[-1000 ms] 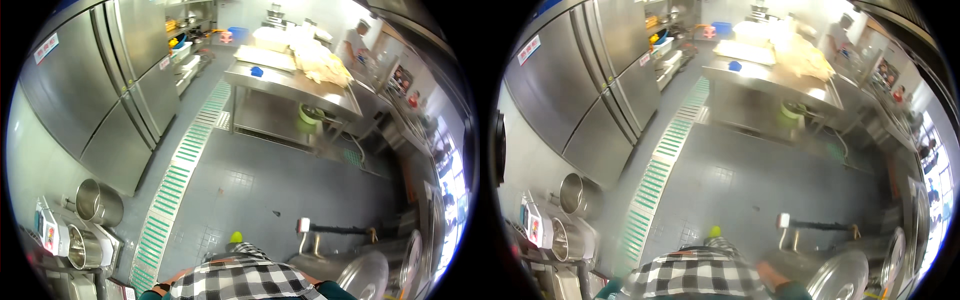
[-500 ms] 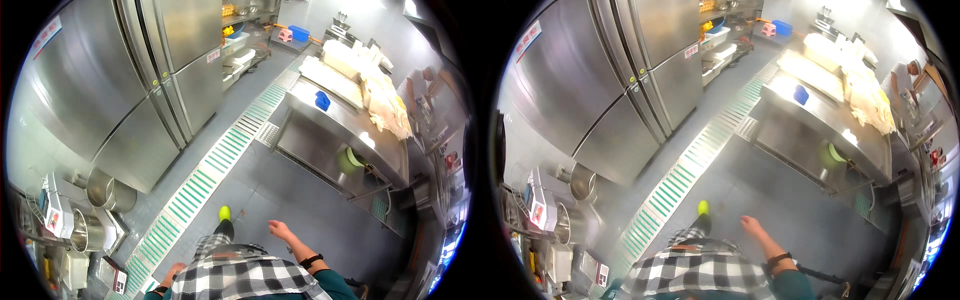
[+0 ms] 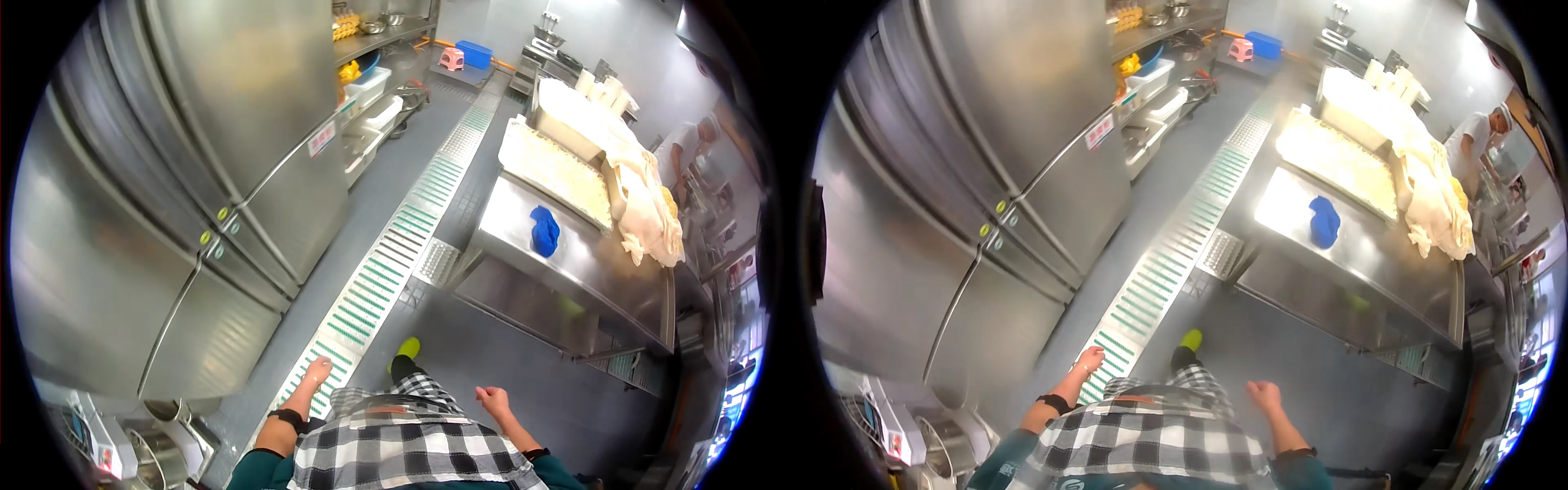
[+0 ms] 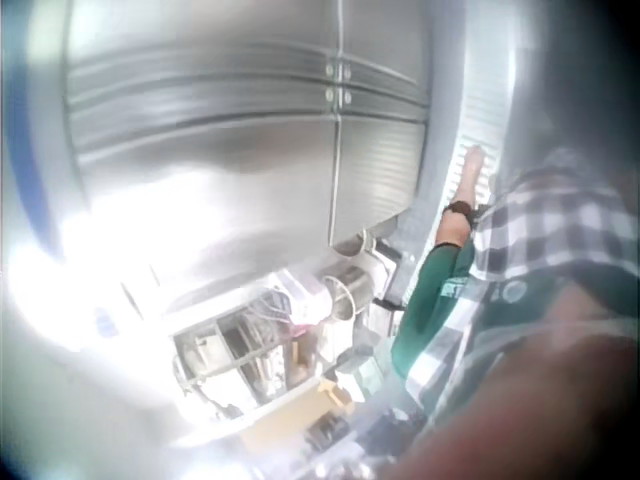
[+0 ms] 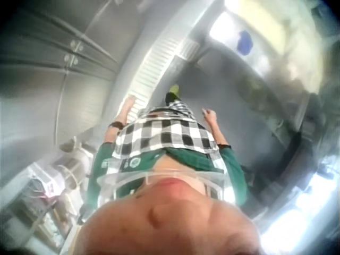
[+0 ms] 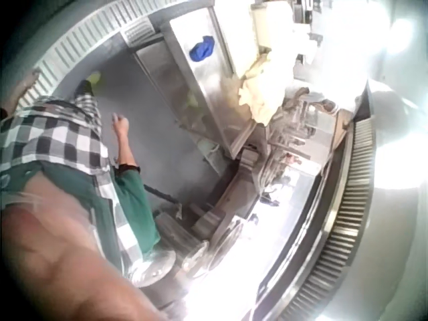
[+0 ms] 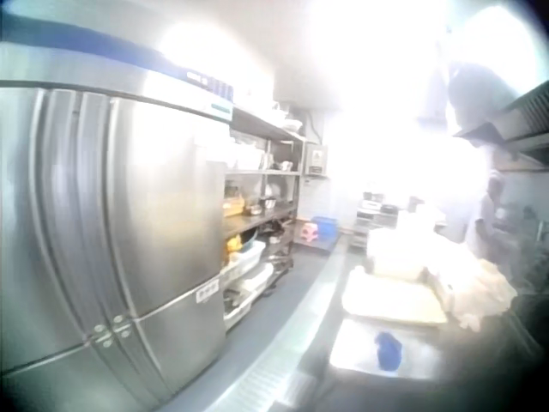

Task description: Preparing and boiling different types of noodles in a commercial kitchen vat.

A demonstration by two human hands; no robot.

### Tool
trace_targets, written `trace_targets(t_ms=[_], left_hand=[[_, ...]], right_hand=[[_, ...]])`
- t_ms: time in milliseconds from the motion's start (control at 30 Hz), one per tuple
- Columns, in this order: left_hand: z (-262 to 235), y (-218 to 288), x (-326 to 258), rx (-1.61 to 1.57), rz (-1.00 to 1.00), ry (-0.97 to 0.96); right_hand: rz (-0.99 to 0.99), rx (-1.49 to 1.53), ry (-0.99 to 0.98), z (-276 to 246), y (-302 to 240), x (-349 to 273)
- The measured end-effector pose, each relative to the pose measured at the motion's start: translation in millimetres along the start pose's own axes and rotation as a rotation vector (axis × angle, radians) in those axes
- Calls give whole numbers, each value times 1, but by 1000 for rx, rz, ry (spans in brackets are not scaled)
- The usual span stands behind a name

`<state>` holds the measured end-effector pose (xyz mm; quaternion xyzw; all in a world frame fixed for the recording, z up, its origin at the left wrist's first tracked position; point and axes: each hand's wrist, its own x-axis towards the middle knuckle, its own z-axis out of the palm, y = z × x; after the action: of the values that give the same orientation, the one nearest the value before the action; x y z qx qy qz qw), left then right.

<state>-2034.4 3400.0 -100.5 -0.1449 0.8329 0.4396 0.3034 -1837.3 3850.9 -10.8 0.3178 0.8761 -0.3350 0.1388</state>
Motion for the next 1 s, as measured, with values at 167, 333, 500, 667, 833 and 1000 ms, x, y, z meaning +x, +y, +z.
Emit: trace_targets(t_ms=[167, 333, 500, 667, 833, 1000], left_hand=[[18, 141, 81, -150, 39, -152], [-11, 184, 127, -101, -28, -324], [-69, 192, 178, -222, -218, -5], [-104, 201, 274, -93, -298, -122], [-127, 284, 407, -37, -175, -173], [-82, 448, 540, 286, 50, -166]], right_hand=[[-34, 223, 79, -53, -106, 110], [-279, 306, 1, -92, -221, 210], [-481, 281, -123, -123, -323, 282], [-492, 227, -85, -116, -348, 359], [-422, 189, 76, -122, -393, 427], [-232, 270, 72, -166, -437, 481]])
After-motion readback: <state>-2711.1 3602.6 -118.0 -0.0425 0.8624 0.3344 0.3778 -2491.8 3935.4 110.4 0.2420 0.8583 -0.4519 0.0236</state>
